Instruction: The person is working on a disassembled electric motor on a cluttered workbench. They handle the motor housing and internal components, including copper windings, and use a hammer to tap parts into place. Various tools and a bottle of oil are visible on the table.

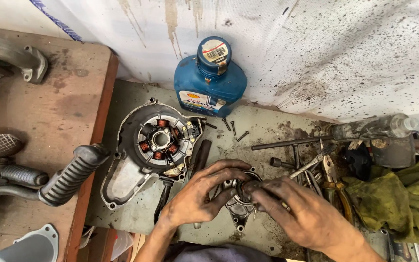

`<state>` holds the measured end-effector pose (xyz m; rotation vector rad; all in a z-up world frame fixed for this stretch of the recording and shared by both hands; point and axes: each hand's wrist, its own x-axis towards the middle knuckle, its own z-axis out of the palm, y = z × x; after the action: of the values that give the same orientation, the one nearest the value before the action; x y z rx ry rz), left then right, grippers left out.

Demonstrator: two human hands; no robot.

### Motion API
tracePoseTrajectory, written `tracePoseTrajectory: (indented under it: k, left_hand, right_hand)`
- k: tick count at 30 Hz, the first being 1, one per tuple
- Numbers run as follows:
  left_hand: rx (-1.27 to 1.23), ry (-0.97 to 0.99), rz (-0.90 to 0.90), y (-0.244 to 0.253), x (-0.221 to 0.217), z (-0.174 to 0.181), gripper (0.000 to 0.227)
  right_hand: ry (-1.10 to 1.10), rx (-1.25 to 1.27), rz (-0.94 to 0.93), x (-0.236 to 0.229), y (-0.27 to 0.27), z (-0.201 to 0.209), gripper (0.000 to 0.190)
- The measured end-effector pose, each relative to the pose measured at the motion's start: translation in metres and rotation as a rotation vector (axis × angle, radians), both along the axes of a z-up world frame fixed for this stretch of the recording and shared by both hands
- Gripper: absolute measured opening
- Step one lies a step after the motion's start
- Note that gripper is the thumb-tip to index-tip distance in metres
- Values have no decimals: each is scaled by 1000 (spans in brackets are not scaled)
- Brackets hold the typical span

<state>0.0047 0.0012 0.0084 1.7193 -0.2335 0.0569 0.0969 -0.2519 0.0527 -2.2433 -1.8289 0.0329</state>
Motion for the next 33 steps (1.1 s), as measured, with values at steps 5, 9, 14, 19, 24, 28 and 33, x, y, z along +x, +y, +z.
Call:
tracePoseTrajectory:
  k: [5,9,14,19,24,28,33]
  left_hand:
    - [40,-35,-3,0,2,7,37]
    - [36,-46,19,0,3,5,33]
    - [68,30,27,4,-4,6,41]
    - [64,-74,-107,-1,-7,1,84]
    - [302,103,-76,-11,-8,-38,92]
    - [135,14,-44,-19,-4,-32,82]
    - [19,121,49,-25,5,-16,84]
  right_hand:
    - [98,62,23,-1,9,8,52]
    - [105,67,2,-2,4,3,50]
    - [138,112,-11,-6,4,12,52]
    - [202,182,-19,-2,0,9,54]
    - [243,274,-113,0,-1,-10,51]
    - [255,275,-163,5,-3,-9,48]
    - [230,247,-253,11,-1,-10,43]
